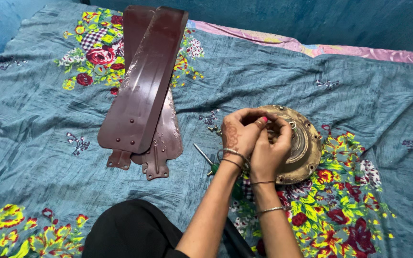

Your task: The person attaches fan blades to a fan motor housing using a screwdriver. They align each blade to the mounting plate and tighten screws to secure them.

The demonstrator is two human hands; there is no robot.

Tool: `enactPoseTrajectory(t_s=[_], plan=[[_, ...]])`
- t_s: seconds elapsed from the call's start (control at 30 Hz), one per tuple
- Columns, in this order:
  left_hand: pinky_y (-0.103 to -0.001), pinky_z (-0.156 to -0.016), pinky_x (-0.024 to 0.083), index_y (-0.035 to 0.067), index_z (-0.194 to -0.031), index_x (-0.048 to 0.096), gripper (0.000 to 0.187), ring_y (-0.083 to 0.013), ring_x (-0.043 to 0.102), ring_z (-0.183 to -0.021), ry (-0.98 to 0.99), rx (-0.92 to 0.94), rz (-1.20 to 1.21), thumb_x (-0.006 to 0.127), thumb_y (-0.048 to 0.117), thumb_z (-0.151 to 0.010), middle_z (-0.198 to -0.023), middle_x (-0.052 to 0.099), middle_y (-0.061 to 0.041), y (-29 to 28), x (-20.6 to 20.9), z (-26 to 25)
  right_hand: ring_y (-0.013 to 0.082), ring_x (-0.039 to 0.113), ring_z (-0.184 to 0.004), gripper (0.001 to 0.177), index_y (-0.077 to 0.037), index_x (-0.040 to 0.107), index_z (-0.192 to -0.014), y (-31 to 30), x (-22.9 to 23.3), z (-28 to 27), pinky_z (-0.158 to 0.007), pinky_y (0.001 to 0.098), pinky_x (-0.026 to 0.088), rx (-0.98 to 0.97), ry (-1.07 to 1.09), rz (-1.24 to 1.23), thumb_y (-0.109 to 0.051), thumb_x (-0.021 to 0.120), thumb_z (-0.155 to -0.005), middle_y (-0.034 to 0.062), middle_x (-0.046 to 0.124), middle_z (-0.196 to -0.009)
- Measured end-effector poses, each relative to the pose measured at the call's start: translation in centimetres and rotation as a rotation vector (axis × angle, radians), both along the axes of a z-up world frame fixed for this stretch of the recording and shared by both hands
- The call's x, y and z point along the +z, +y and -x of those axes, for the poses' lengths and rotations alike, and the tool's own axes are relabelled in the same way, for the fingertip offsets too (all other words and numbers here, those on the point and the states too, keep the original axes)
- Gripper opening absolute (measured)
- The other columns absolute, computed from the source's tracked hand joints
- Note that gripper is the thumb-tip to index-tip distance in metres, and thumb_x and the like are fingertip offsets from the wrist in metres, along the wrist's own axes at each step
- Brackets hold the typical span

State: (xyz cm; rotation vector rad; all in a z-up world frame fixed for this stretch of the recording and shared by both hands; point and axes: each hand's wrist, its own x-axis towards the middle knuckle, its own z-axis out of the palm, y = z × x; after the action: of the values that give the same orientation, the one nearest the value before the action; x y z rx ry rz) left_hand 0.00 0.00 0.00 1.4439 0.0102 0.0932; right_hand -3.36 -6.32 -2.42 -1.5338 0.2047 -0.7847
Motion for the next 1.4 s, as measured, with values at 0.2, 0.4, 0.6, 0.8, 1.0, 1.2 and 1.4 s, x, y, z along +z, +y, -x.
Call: enactPoseTrajectory(t_s=[0.2,0.4,0.6,0.8,1.0,1.2,1.4], plan=[[-0.026,-0.069,0.061,-0.002,-0.096,0.078,0.014,-0.0128,0.074,-0.075,0.068,-0.058,0.23,0.075,-0.001,-0.083,-0.089,0.079,-0.01,-1.3,-0.2,-1.0,0.0078,0.066,-0.095,0.023,0.003,0.058,-0.124,0.4,0.7,-0.2,-0.082,0.0211,0.055,0.016,-0.08,-0.164,-0.006,0.063,-0.103,0.006,0.068,-0.11],[-0.029,-0.065,0.061,-0.003,-0.093,0.079,0.013,-0.0156,0.073,-0.07,0.102,-0.09,0.334,0.073,-0.003,-0.082,-0.084,0.078,-0.012,-2.0,0.3,-1.5,0.0086,0.067,-0.098,0.03,0.004,0.056,-0.13,0.2,0.9,0.0,-0.085,0.022,0.056,0.035,-0.12,-0.185,-0.002,0.062,-0.101,0.0069,0.067,-0.112],[-0.026,-0.07,0.061,0.002,-0.094,0.08,0.012,-0.0111,0.075,-0.074,0.006,-0.024,0.067,0.078,0.004,-0.083,-0.086,0.08,-0.008,-2.9,1.1,-1.0,0.0094,0.069,-0.095,0.025,0.006,0.059,-0.125,-1.3,1.7,0.4,-0.084,0.0223,0.058,-0.045,-0.112,-0.113,0.003,0.062,-0.101,0.01,0.07,-0.11],[-0.026,-0.072,0.06,0.004,-0.097,0.079,0.014,-0.0104,0.073,-0.077,-0.088,-0.083,0.071,0.078,0.008,-0.084,-0.088,0.08,-0.007,-4.0,1.2,-0.1,0.0097,0.068,-0.095,0.026,0.005,0.057,-0.125,-3.9,2.7,2.0,-0.082,0.0222,0.057,-0.181,-0.08,0.096,0.004,0.065,-0.1,0.0115,0.069,-0.116],[-0.028,-0.068,0.059,0.003,-0.096,0.08,0.012,-0.0121,0.072,-0.072,-0.19,-0.043,-0.09,0.078,0.008,-0.085,-0.085,0.078,-0.008,-4.7,1.5,0.9,0.0099,0.069,-0.092,0.033,0.004,0.054,-0.129,-6.0,2.2,1.7,-0.08,0.0215,0.057,-0.129,-0.06,0.038,0.004,0.067,-0.098,0.0122,0.069,-0.116],[-0.027,-0.073,0.06,0.004,-0.099,0.079,0.014,-0.01,0.074,-0.078,-0.168,-0.109,0.035,0.076,0.008,-0.087,-0.09,0.079,-0.007,-4.7,1.6,0.8,0.0103,0.071,-0.101,0.028,0.005,0.058,-0.127,-7.1,1.3,1.0,-0.088,0.0223,0.058,-0.033,-0.096,-0.008,0.004,0.065,-0.1,0.0108,0.069,-0.119],[-0.029,-0.071,0.059,0.003,-0.098,0.08,0.015,-0.0122,0.074,-0.076,-0.22,-0.167,-0.08,0.078,0.009,-0.085,-0.087,0.08,-0.009,-5.2,1.4,0.5,0.0102,0.069,-0.096,0.02,0.004,0.064,-0.119,-8.3,0.8,0.5,-0.085,0.022,0.056,-0.018,-0.061,0.036,0.002,0.066,-0.1,0.0085,0.072,-0.11]])
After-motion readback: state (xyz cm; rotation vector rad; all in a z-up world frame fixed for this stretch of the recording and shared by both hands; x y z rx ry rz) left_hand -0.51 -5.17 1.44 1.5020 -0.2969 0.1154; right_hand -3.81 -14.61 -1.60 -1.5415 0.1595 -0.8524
